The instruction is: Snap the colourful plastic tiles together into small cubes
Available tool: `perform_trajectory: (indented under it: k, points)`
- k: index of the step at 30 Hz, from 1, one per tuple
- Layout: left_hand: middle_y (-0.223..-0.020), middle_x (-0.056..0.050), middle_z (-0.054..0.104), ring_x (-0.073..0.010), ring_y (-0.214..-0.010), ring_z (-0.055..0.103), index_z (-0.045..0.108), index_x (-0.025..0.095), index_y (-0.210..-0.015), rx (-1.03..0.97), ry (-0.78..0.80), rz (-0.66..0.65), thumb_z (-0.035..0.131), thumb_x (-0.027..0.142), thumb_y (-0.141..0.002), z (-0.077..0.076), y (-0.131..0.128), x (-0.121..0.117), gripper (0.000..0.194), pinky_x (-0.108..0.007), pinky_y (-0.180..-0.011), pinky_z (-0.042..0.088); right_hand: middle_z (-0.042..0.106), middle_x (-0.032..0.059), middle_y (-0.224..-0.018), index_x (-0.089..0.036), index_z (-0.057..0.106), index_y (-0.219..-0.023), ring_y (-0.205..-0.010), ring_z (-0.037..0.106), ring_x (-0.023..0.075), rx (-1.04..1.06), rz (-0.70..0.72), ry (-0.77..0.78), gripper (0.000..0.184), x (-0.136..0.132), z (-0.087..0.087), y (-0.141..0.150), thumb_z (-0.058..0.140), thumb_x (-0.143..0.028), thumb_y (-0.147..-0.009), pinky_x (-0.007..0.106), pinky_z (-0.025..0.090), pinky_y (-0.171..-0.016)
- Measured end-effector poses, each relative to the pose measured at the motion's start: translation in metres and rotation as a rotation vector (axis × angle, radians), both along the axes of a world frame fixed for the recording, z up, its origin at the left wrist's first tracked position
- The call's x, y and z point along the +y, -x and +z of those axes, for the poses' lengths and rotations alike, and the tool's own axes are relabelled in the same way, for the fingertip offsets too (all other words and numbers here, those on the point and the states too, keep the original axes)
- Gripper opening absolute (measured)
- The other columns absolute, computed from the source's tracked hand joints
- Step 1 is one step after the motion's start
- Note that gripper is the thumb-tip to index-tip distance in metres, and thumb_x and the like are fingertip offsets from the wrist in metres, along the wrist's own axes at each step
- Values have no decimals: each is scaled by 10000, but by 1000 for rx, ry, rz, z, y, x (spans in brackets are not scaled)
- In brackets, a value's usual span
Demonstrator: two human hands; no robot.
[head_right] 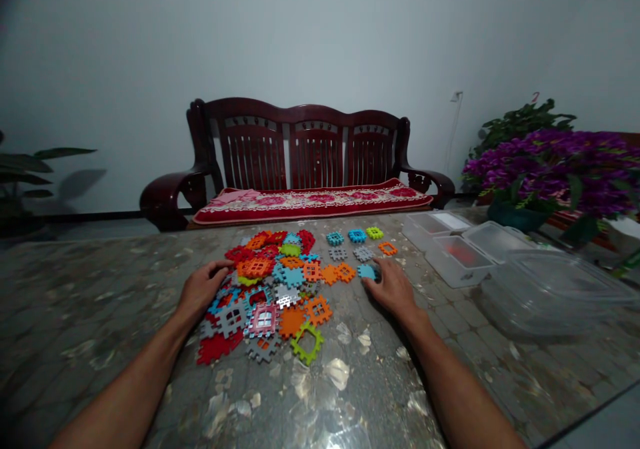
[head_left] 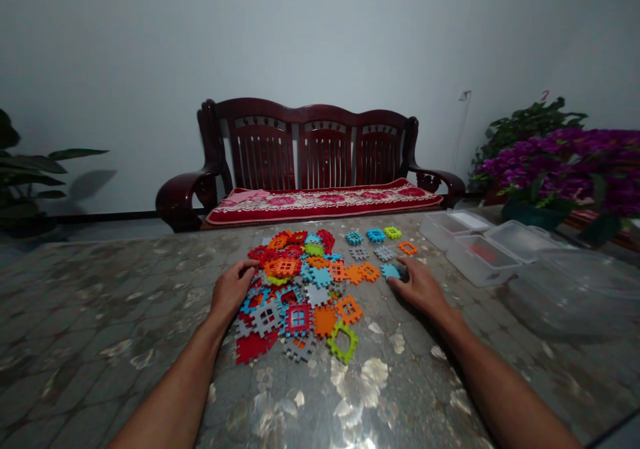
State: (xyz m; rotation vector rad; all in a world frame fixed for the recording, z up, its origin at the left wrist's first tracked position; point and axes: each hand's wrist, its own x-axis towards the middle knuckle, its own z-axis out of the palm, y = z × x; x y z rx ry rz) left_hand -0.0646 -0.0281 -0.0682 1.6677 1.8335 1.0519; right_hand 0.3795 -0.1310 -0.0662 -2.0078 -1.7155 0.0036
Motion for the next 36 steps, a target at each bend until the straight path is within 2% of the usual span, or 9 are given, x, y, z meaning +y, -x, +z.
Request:
perform_trajectory:
  k: [4,10,16,23,28,32,36]
  points:
    - [-1117,-47,814,-249,-1039,731,786,238,-1047,22,11,-5,542,315,-854,0,0,-1,320,-319,-902,522,702,169,-1283,-160,620,-1366,-1199,622,338,-118,-116,76,578,1,10,17,661,-464,-876,427,470,-1011]
    - [-1110,-31,816,-231,-1016,733,787,247,-1047,29,13,0,546,312,-859,-2,0,0,313,-298,-884,520,716,178,-1250,-132,622,-1351,-1171,626,332,-191,-148,106,492,1,12,21,600,-300,-889,396,454,-970]
    - [-1077,-24,821,-222,-996,737,787,243,-1025,9,-19,-20,537,305,-861,-4,0,1,305,-288,-874,527,719,185,-1243,-129,629,-1345,-1130,641,336,-169,-152,91,506,1,10,18,616,-344,-888,392,466,-916]
    - [-1077,-29,821,-223,-1000,740,789,244,-1035,27,-11,-17,540,295,-871,-4,1,1,303,-285,-869,532,742,156,-1194,-145,624,-1358,-1070,679,297,-116,-179,84,514,0,5,9,625,-281,-863,336,464,-832]
    - [-1102,-23,818,-227,-1017,741,791,255,-1031,31,-18,-14,538,283,-877,-2,-1,-1,297,-291,-870,529,750,109,-1181,-196,610,-1377,-974,704,277,18,-213,-3,568,0,10,-1,635,-377,-839,338,477,-752]
    - [-1080,-19,821,-222,-1009,743,789,251,-1024,18,1,-21,532,271,-878,-1,-2,-1,297,-284,-854,528,747,100,-1200,-187,558,-1420,-904,714,245,125,-138,-77,648,21,19,2,642,-404,-814,334,498,-752]
    - [-1082,-16,820,-215,-1010,741,786,251,-1023,9,-8,-32,517,259,-884,0,-2,-1,303,-277,-845,523,748,103,-1208,-170,517,-1452,-927,723,237,230,-68,-92,685,61,28,24,647,-369,-809,339,527,-812]
